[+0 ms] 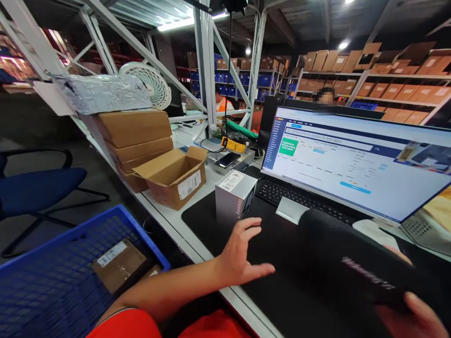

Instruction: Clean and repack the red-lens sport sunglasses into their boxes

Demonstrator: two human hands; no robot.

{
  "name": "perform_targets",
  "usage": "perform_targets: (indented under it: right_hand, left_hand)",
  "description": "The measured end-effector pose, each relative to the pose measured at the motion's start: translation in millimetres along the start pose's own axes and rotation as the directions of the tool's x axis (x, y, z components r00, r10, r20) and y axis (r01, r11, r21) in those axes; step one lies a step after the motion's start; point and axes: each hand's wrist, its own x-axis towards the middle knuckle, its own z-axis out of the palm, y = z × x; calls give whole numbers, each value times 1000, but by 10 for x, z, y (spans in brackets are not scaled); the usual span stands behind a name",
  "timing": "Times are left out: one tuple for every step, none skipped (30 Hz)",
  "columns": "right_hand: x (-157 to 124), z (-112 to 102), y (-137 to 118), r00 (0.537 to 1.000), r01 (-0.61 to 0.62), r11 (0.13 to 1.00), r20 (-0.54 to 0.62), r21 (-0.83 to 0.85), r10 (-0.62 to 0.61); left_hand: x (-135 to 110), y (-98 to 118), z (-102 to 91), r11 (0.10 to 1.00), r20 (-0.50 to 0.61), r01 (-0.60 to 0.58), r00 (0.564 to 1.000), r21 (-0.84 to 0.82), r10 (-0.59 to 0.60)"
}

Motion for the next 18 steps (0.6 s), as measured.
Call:
perform_targets:
  right_hand:
    - [-52,63,-22,999,-31,999,-12,11,31]
    - [-103,135,-44,998,-31,999,-46,-16,30]
    - [-152,216,-66,995,18,997,-93,-75,-25]
    - [-197,300,-83,982,118,981,-126,-157,-138]
    - [-239,385,-92,955,233,945,-129,-231,-267]
    - [-275,466,-91,921,335,902,-109,-274,-375]
    - [-305,540,-80,893,407,869,-77,-281,-444]
    - [-331,604,-57,877,452,852,-44,-265,-479]
    - [-352,656,-25,870,474,845,-15,-248,-492]
    - [-369,695,13,865,485,839,-5,-244,-502]
    - [-382,721,55,856,499,828,-5,-254,-517]
    - [-391,735,97,845,515,812,2,-275,-535]
    - [-394,737,135,837,531,794,34,-296,-547]
    - [-391,730,167,834,543,781,88,-308,-545]
    - [-380,714,189,838,544,781,157,-307,-523]
    - [-361,689,200,842,537,788,234,-300,-485]
    - [-334,656,200,839,531,795,310,-291,-447]
    - [-300,615,186,828,532,797,370,-287,-420]
  left_hand:
    - [-31,2,85,977,107,116,989,-177,-98]
    - [-40,8,188,907,257,261,950,-330,-180]
    - [-28,20,301,803,413,408,883,-434,-225]
    - [6,41,414,693,537,523,812,-496,-229]
    - [61,71,521,597,622,594,759,-539,-194]
    - [130,112,616,515,657,623,740,-589,-143]
    - [211,163,697,438,653,623,751,-648,-100]
    - [296,221,761,361,620,604,780,-710,-85]
    - [380,281,810,281,578,581,810,-764,-103]
    - [457,336,844,202,545,565,825,-800,-150]
    - [523,380,865,135,527,559,823,-818,-213]
    - [575,408,875,94,518,559,809,-824,-278]
    - [614,415,874,87,512,564,796,-821,-323]
    - [640,402,865,117,497,562,795,-819,-348]
    - [655,371,846,182,472,553,808,-813,-352]
    - [662,328,820,280,433,531,834,-800,-343]
    - [664,278,787,403,386,494,864,-770,-322]
    - [664,230,748,534,343,447,894,-718,-289]
